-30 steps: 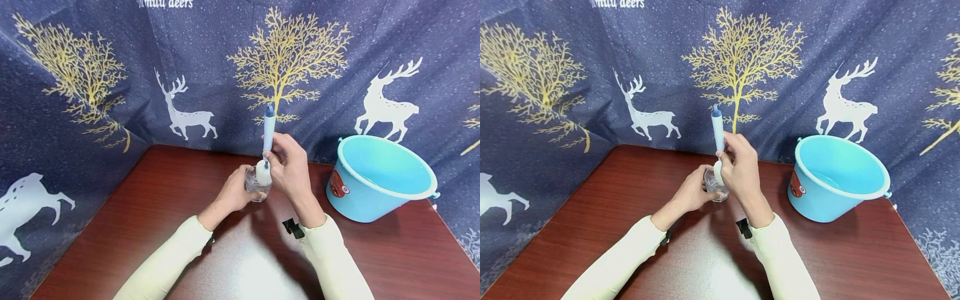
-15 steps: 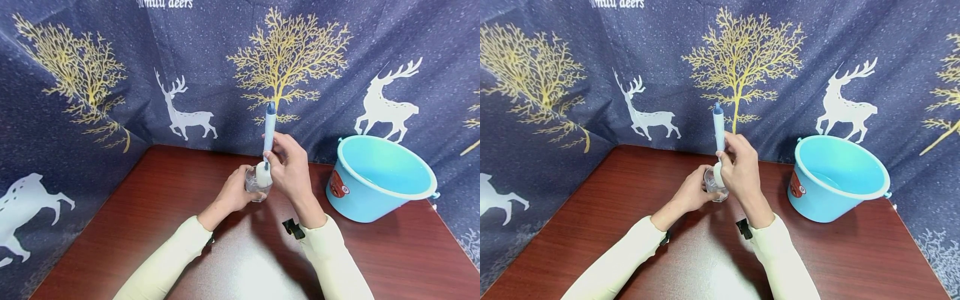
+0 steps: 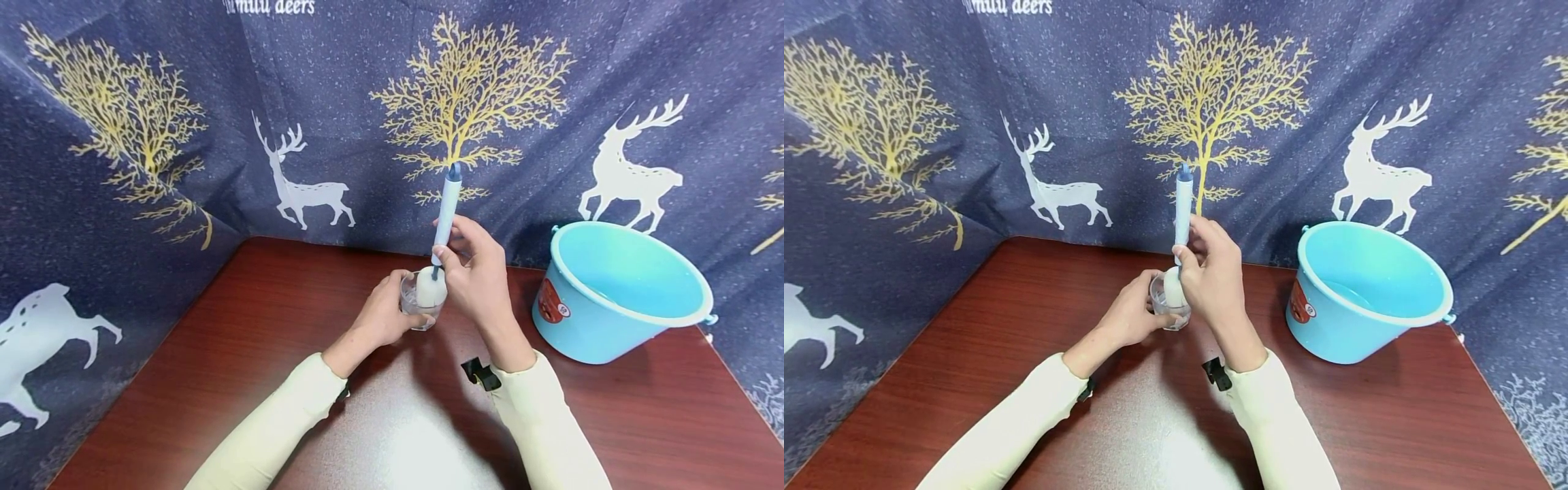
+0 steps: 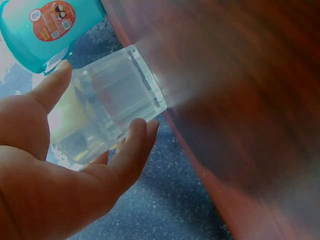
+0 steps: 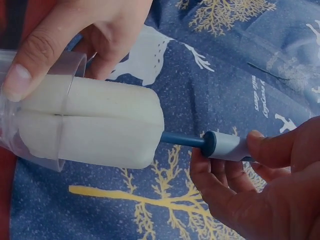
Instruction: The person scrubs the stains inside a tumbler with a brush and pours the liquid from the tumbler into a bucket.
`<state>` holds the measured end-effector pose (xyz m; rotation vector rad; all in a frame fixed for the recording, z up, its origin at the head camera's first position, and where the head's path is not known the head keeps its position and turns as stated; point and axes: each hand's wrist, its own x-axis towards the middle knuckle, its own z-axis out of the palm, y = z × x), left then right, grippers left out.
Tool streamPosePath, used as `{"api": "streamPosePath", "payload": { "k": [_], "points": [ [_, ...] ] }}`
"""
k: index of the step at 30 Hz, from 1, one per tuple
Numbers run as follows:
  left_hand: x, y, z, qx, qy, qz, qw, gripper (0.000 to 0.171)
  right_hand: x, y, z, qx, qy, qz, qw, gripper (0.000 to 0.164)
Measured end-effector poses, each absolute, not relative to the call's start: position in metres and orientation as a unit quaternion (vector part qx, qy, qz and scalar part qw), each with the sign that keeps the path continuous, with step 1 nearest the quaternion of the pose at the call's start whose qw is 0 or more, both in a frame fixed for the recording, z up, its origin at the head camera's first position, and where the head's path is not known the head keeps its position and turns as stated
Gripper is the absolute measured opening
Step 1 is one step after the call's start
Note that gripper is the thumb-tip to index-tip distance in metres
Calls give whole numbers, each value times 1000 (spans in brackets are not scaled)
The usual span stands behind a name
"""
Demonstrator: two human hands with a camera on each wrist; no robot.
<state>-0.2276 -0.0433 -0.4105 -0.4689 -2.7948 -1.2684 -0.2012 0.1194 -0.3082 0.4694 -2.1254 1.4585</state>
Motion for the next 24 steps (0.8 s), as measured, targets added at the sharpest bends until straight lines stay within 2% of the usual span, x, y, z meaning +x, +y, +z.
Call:
{"api": "streamPosePath", "payload": {
  "k": [15, 24],
  "points": [
    [-227, -44, -409, -151, -900, -409, 20, 90, -208, 124, -309, 136, -767, 588, 218, 35],
    [-228, -44, -410, -154, -902, -404, 23, 92, -211, 124, -313, 130, -755, 606, 213, 34]
  ]
}}
